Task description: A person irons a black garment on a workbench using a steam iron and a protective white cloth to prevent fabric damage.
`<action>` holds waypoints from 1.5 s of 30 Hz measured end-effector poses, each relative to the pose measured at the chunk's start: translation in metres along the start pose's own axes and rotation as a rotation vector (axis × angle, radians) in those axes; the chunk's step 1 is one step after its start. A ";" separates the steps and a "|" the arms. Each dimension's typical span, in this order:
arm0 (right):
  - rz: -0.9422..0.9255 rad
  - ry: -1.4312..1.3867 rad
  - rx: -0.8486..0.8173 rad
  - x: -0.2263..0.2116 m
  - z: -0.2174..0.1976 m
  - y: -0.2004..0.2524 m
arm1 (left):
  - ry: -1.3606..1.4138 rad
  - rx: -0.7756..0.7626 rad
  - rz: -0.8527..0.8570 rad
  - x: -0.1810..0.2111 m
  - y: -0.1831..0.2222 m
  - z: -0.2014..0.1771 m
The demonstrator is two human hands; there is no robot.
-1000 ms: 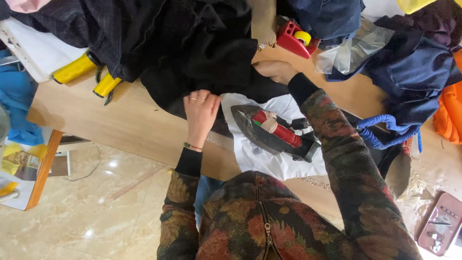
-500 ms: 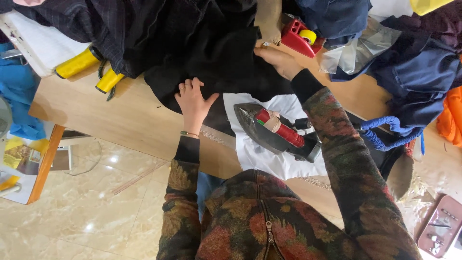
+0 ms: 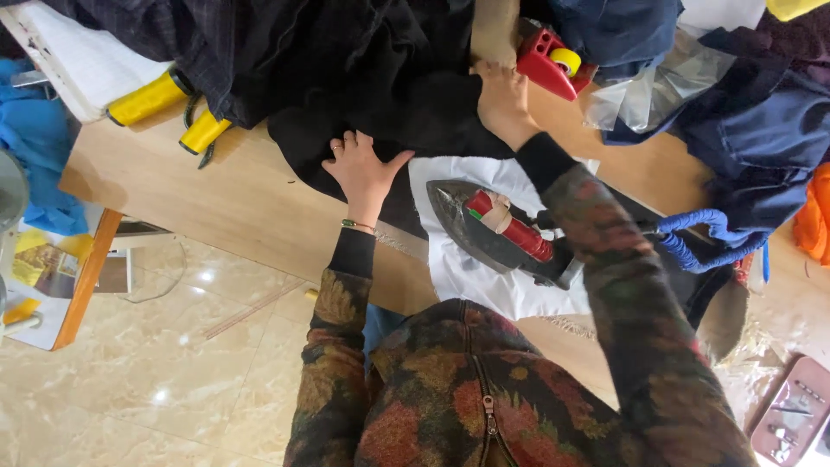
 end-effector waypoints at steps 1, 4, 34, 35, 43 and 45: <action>0.006 -0.001 -0.003 0.000 -0.014 0.020 | 0.001 -0.005 0.005 0.000 0.001 0.002; -0.110 0.212 0.052 -0.016 -0.072 0.105 | 0.002 0.096 0.056 -0.009 0.004 0.015; -0.086 0.103 0.298 -0.127 -0.075 0.188 | 0.668 -0.013 -0.091 -0.027 0.030 -0.001; -0.088 0.077 0.352 -0.132 -0.075 0.181 | 0.695 0.008 -0.095 -0.028 0.030 0.000; -0.130 0.013 0.387 -0.131 -0.076 0.177 | 0.705 0.109 -0.077 -0.048 0.036 -0.011; -0.101 0.004 0.379 -0.130 -0.074 0.176 | 0.725 0.131 -0.076 -0.046 0.042 -0.014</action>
Point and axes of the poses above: each hand's wrist, its own y-axis away from the middle knuckle, its own z-axis out of the palm, x = y × z, the point moved 1 cm from there along -y, towards the middle knuckle, and after that the axes turned 8 degrees about -z, right-handed, at the moved point
